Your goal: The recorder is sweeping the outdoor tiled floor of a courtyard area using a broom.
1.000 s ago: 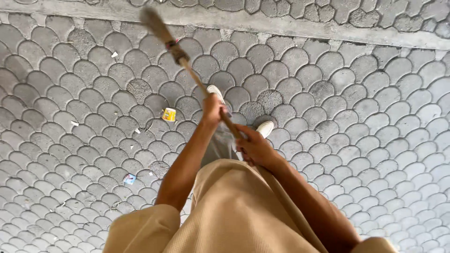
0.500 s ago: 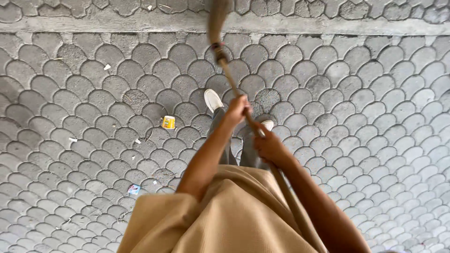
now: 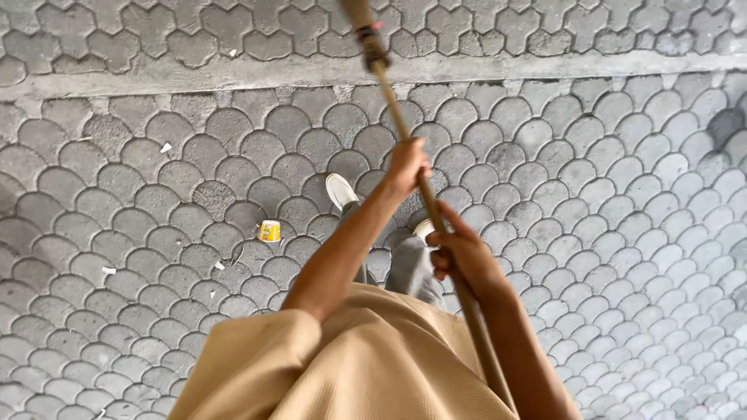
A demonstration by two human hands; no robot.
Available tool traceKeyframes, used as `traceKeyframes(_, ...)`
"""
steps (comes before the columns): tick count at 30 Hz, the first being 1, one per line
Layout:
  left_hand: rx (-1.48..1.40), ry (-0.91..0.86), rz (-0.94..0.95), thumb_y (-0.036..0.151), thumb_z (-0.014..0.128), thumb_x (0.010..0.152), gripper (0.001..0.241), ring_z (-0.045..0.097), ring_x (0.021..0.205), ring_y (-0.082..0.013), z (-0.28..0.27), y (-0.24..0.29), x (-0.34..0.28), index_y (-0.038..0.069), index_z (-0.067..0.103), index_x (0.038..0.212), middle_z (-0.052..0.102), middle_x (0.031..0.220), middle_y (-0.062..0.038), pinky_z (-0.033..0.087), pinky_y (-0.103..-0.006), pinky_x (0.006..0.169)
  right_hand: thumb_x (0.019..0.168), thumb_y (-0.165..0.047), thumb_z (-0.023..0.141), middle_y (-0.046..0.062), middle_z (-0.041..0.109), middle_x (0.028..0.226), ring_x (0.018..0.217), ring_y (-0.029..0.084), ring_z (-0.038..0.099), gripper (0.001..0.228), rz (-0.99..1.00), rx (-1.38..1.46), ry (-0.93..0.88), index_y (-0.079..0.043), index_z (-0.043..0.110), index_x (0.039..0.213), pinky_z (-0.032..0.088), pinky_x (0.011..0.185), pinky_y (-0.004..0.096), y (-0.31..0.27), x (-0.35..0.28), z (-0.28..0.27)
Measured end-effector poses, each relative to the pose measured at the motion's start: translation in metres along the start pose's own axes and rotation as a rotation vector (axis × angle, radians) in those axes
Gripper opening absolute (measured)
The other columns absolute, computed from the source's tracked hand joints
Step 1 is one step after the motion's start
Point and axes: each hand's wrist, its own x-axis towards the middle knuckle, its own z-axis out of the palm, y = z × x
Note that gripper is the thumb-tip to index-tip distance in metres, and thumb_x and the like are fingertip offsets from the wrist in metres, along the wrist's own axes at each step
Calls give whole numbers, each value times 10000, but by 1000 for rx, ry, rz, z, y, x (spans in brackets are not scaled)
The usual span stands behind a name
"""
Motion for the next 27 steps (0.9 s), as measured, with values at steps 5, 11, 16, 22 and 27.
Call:
traceKeyframes(5,-38,-179,-78,182,515,958,248,511,404,-200,41,-28,30,-57,515,889,451,527,-82,452,-325,329,1010,-100,488,72,420,799,456,104,403,661,-13,277,-48,-281,261,1604,414,280,246,-4,20,-16)
traceKeyframes(11,-67,130,-136,151,605,909,271,601,511,-203,-183,-83,123,-84,549,1034,558,695,-131,548,-418,388,1002,-101,519,69,470,745,441,117,423,654,175,112,-256,-325,308,1578,396,249,265,85,108,55)
traceKeyframes(16,-48,286,-29,162,520,905,251,556,396,-184,-211,-17,84,-77,543,830,490,542,-96,481,-384,328,971,-67,562,107,485,702,388,128,404,623,119,62,-261,-256,415,1546,379,224,315,51,85,94)
traceKeyframes(22,122,56,-2,193,528,890,314,568,355,-227,-56,30,47,-57,582,708,516,482,-143,490,-387,286,975,-87,562,168,536,791,438,169,459,578,54,283,-28,-241,450,1521,387,241,350,8,37,34)
traceKeyframes(27,-34,-211,-63,158,557,900,182,527,401,-150,64,17,46,8,504,813,436,571,-48,475,-322,314,1015,-183,516,98,485,752,446,142,463,568,6,162,103,-248,363,1558,412,257,308,-47,25,-12)
